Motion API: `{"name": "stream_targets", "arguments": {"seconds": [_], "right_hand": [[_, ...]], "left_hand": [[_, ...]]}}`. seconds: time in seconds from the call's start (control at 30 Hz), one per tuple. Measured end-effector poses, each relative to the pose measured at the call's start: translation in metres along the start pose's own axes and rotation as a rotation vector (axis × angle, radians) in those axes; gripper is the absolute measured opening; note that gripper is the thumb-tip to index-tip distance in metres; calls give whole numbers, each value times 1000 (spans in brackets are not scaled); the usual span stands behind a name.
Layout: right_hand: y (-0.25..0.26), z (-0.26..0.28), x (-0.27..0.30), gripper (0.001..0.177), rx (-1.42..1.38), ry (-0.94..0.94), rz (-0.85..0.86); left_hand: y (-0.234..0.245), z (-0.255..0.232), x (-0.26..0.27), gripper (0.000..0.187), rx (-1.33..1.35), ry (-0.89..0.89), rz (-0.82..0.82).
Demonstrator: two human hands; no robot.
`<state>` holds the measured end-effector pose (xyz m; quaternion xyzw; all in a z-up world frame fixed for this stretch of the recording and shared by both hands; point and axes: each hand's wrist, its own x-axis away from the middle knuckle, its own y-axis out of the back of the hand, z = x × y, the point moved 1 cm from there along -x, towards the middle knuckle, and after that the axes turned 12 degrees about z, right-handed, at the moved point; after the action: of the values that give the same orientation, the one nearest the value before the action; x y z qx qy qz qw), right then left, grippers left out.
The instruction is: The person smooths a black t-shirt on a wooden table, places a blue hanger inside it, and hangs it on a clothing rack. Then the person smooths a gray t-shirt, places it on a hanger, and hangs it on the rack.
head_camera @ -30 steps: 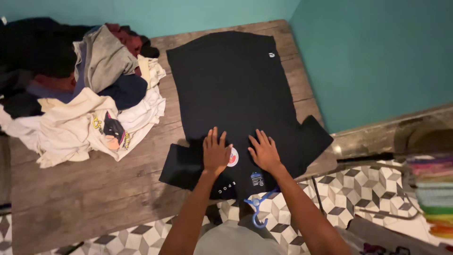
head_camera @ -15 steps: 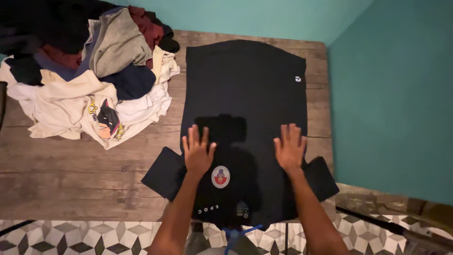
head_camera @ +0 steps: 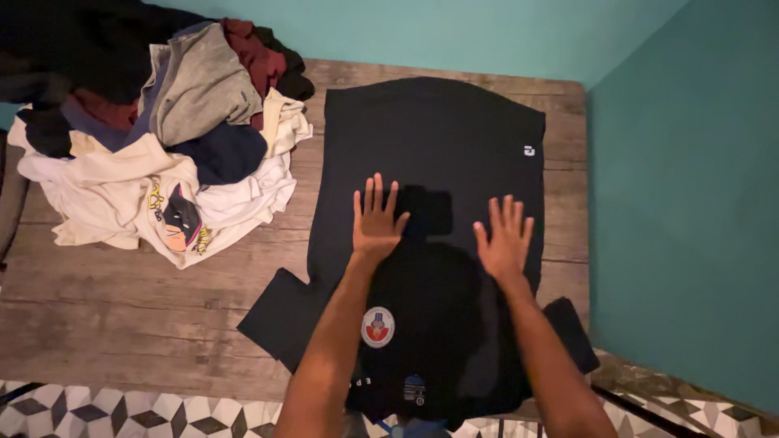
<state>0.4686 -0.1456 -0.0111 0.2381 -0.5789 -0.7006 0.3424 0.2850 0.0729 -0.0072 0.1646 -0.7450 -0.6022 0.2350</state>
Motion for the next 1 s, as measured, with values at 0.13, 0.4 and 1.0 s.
{"name": "stream_targets", "arguments": {"seconds": [0.13,0.4,1.0], "right_hand": [[4,1,-21,68,-54,-66,-150],[5,59,-104,67,32,367,12],[21,11,-192,73,-57,-113,-61]], "left_hand": [[8,-1,-35,71,-46,31,89],[12,0,-116,70,84,-144,-278],[27,10,-156,66,133,-45,-104]]}}
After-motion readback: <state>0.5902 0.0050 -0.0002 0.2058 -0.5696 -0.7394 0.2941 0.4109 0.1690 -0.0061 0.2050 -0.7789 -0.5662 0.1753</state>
